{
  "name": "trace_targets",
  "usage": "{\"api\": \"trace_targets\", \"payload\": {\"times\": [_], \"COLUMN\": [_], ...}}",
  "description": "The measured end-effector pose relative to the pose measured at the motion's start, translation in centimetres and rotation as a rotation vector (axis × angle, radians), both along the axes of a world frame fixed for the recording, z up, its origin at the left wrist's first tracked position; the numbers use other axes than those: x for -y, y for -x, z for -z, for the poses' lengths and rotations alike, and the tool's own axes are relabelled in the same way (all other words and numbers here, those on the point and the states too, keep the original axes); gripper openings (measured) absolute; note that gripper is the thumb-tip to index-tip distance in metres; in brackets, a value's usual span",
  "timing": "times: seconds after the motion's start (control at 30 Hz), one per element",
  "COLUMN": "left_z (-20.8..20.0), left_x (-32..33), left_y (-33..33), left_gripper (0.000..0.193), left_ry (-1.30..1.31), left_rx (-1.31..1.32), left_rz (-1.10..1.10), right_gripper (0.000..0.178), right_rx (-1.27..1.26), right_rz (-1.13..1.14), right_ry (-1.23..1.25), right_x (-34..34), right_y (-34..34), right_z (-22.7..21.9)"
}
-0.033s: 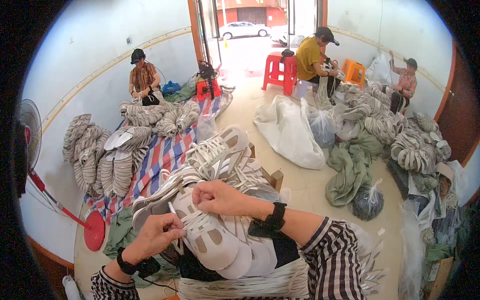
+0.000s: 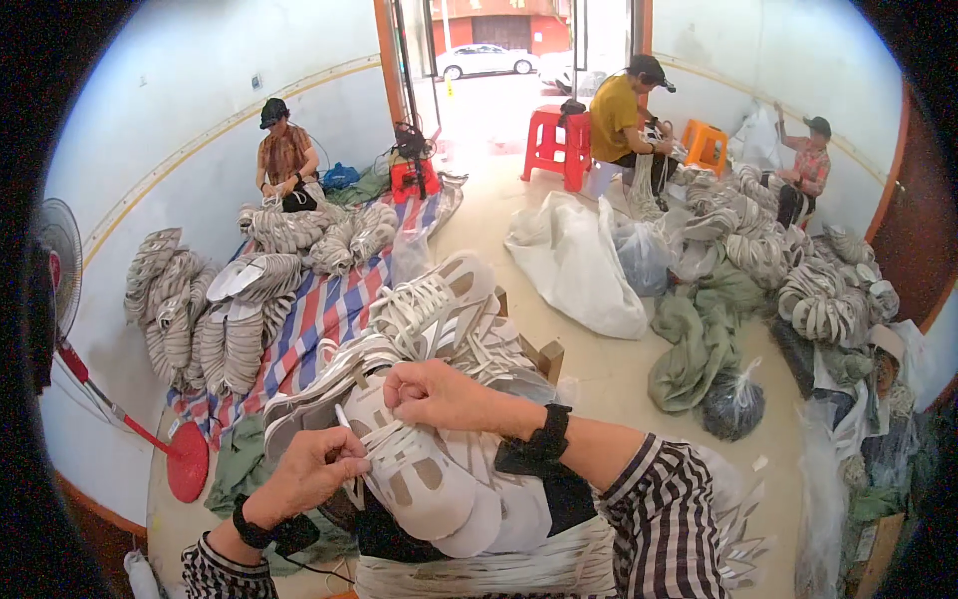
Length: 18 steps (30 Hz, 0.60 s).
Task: Threading laces through the eyelets of a shoe component in a manufacturing setting.
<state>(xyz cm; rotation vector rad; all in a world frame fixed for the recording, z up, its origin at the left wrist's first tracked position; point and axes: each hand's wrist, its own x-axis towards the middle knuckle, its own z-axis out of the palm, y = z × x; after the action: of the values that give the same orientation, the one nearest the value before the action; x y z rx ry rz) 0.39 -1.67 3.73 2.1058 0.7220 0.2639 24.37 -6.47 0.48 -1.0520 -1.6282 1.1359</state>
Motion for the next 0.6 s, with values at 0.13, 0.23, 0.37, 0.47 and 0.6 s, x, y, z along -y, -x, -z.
{"api": "trace_targets", "payload": {"times": [0.13, 0.23, 0.37, 0.47, 0.6], "left_z": [-0.2, 0.2, 0.3, -0.5, -0.7], "left_x": [0.6, 1.1, 0.8, 0.2, -0.1], "left_y": [0.1, 0.4, 0.7, -0.1, -0.3], "left_gripper": [0.011, 0.012, 0.013, 0.008, 0.009], "left_ry": [0.155, 0.272, 0.196, 0.284, 0.386], "left_rx": [0.023, 0.105, 0.063, 0.008, 0.111], "left_rz": [-0.047, -0.082, -0.043, -0.062, -0.028], "right_gripper": [0.009, 0.010, 0.008, 0.011, 0.011], "right_rx": [-0.123, -0.188, -0.299, -0.328, -0.424], "right_rz": [0.050, 0.106, 0.229, 0.367, 0.444], "right_ry": [0.087, 0.165, 0.155, 0.134, 0.034], "right_x": [0.9, 1.9, 1.7, 2.9, 2.6], "right_y": [-0.7, -1.5, -4.1, -6.2, -8.6], "right_z": [-1.2, -2.2, -1.3, -3.4, -4.6]}}
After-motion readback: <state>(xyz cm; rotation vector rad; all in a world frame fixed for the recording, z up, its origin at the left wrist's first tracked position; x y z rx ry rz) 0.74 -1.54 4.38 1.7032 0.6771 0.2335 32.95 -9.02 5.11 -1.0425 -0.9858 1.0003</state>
